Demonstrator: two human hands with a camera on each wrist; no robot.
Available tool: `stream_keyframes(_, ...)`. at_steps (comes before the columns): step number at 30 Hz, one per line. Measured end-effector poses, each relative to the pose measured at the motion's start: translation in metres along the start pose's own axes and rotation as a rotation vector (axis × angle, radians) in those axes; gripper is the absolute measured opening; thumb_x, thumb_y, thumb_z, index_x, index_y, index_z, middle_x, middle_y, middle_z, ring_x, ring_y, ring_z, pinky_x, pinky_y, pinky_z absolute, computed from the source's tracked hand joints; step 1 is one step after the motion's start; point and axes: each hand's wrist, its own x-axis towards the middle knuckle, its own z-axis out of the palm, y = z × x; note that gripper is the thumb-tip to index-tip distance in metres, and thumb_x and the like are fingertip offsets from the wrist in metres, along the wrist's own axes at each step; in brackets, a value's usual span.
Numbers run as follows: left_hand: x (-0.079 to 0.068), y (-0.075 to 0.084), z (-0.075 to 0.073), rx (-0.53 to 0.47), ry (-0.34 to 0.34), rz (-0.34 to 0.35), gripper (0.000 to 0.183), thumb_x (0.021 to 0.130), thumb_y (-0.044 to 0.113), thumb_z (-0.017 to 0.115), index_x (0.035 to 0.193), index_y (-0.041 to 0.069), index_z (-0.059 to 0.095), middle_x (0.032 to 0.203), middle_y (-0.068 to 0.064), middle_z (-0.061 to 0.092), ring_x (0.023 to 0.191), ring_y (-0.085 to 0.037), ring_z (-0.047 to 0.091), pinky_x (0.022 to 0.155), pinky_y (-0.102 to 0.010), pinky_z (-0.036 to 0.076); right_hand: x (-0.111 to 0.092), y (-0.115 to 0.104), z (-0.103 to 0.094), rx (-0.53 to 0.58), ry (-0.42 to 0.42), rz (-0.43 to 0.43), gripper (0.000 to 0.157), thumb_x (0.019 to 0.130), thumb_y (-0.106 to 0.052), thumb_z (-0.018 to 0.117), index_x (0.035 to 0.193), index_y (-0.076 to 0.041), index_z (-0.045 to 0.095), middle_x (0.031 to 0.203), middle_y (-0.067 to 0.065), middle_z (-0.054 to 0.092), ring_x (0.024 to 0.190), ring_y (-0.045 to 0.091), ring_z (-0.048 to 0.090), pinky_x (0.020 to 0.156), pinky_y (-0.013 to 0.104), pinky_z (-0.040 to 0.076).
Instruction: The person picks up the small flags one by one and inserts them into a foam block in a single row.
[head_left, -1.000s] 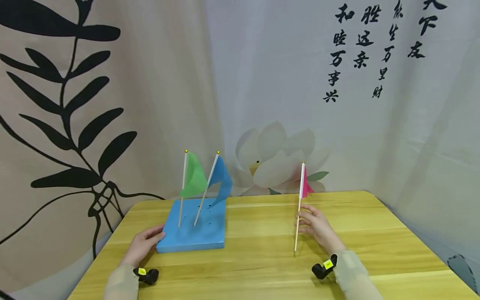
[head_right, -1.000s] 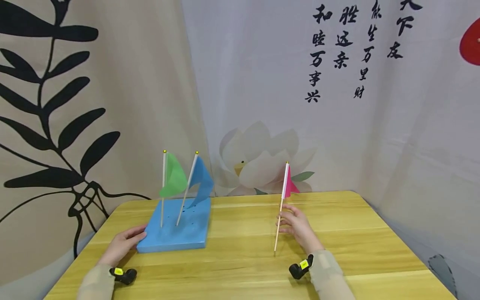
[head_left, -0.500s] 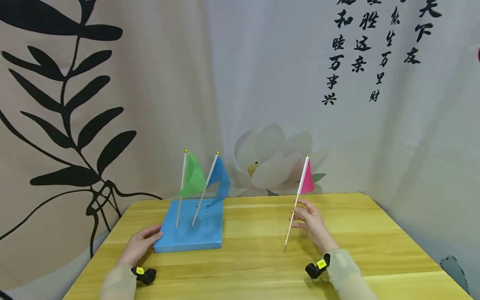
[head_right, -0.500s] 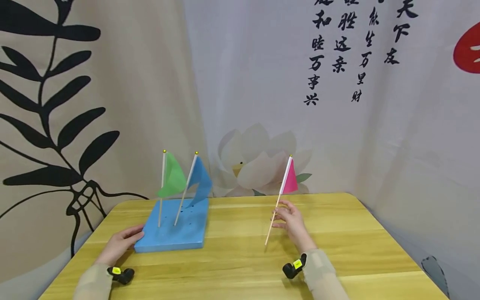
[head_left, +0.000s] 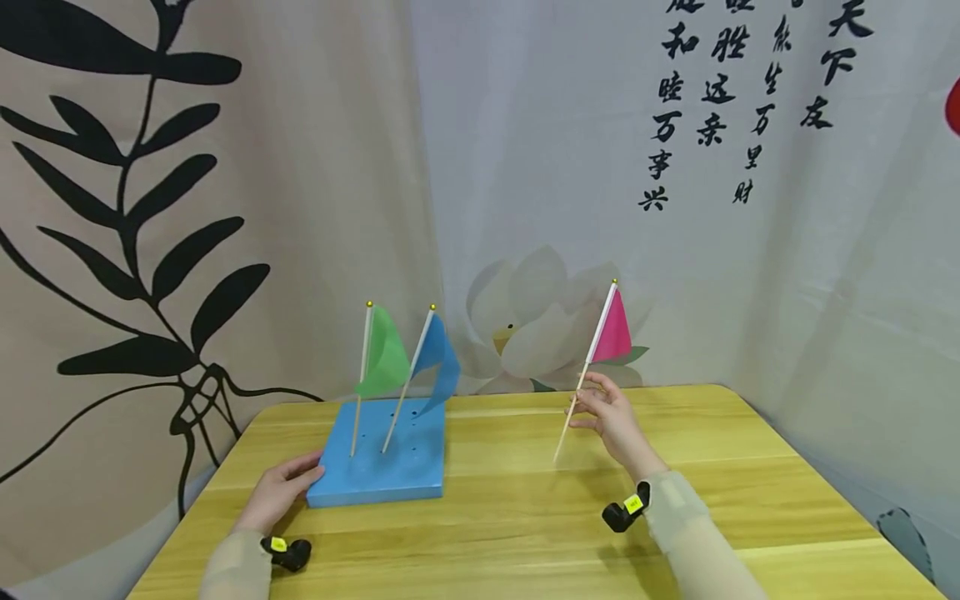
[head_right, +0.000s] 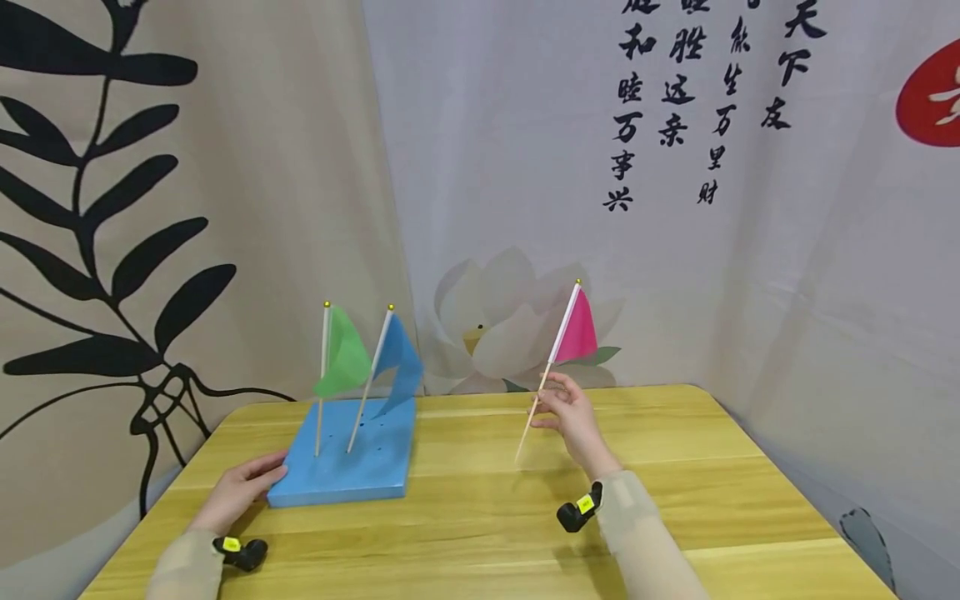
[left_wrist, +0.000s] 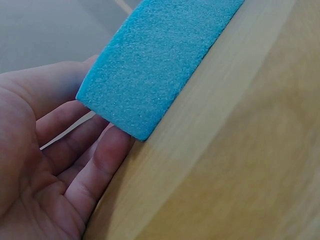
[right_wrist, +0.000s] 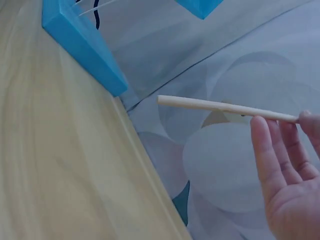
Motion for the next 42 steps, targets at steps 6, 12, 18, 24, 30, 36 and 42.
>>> stream_keyframes(6, -0.001, -0.003, -0.001, 0.006, 0.012, 0.001, 0.063, 0.096, 0.032, 0.063, 0.142, -0.005, 0.044, 0.142, -0.028, 0.043, 0.110, -0.027, 0.060, 0.079, -0.030, 0.053, 0.012, -0.004, 0.017, 0.010, -0.005, 0.006, 0.025, 0.097, -0.004, 0.058, 0.120, -0.013, 0.051, 0.091, 0.007, 0.065, 0.080, 0.025, 0.067, 0.067, 0.038, 0.058)
stream_keyframes(12, -0.001, -0.005, -0.001, 0.002, 0.014, -0.007, 0.064, 0.095, 0.033, 0.064, 0.143, -0.004, 0.044, 0.143, -0.027, 0.044, 0.111, -0.027, 0.060, 0.079, -0.030, 0.053, 0.021, 0.001, 0.035, 0.021, -0.004, 0.004, 0.026, 0.096, 0.000, 0.058, 0.117, -0.013, 0.052, 0.090, 0.010, 0.066, 0.078, 0.024, 0.066, 0.065, 0.038, 0.058)
stream_keyframes(18, 0.000, -0.003, 0.000, 0.020, 0.009, 0.004, 0.064, 0.095, 0.035, 0.064, 0.143, -0.003, 0.045, 0.142, -0.026, 0.045, 0.117, -0.033, 0.055, 0.081, -0.031, 0.053, 0.024, 0.010, 0.056, -0.002, -0.018, 0.005, 0.029, 0.094, 0.002, 0.059, 0.119, -0.009, 0.051, 0.091, 0.012, 0.066, 0.081, 0.030, 0.068, 0.065, 0.040, 0.058)
stream_keyframes(24, 0.002, -0.002, 0.000, 0.026, 0.003, 0.019, 0.063, 0.095, 0.034, 0.063, 0.143, -0.002, 0.045, 0.143, -0.025, 0.043, 0.121, -0.035, 0.052, 0.084, -0.032, 0.052, 0.030, 0.020, 0.081, 0.003, -0.008, 0.022, 0.028, 0.094, 0.001, 0.060, 0.119, -0.006, 0.051, 0.093, 0.010, 0.067, 0.080, 0.026, 0.069, 0.064, 0.039, 0.058)
stream_keyframes(30, 0.003, -0.002, -0.001, 0.028, 0.010, 0.022, 0.063, 0.095, 0.035, 0.064, 0.143, -0.002, 0.045, 0.143, -0.025, 0.044, 0.119, -0.032, 0.053, 0.082, -0.028, 0.052, 0.036, 0.029, 0.107, 0.017, 0.007, 0.010, 0.025, 0.094, 0.003, 0.058, 0.117, -0.006, 0.054, 0.091, 0.011, 0.067, 0.078, 0.026, 0.069, 0.064, 0.042, 0.058)
stream_keyframes(36, 0.002, -0.002, -0.002, 0.024, 0.020, 0.017, 0.062, 0.095, 0.034, 0.064, 0.142, -0.002, 0.046, 0.143, -0.024, 0.045, 0.116, -0.029, 0.055, 0.080, -0.026, 0.051, 0.044, 0.040, 0.133, 0.015, -0.002, -0.004, 0.024, 0.093, -0.001, 0.063, 0.115, -0.006, 0.056, 0.102, 0.027, 0.063, 0.085, 0.036, 0.069, 0.064, 0.045, 0.057)
stream_keyframes(42, -0.001, -0.002, -0.001, 0.027, 0.014, 0.034, 0.063, 0.095, 0.034, 0.064, 0.142, -0.003, 0.046, 0.142, -0.025, 0.045, 0.114, -0.029, 0.056, 0.079, -0.028, 0.051, 0.049, 0.050, 0.155, 0.023, -0.012, 0.010, 0.023, 0.093, 0.000, 0.062, 0.114, -0.004, 0.054, 0.100, 0.026, 0.064, 0.085, 0.037, 0.069, 0.063, 0.044, 0.057)
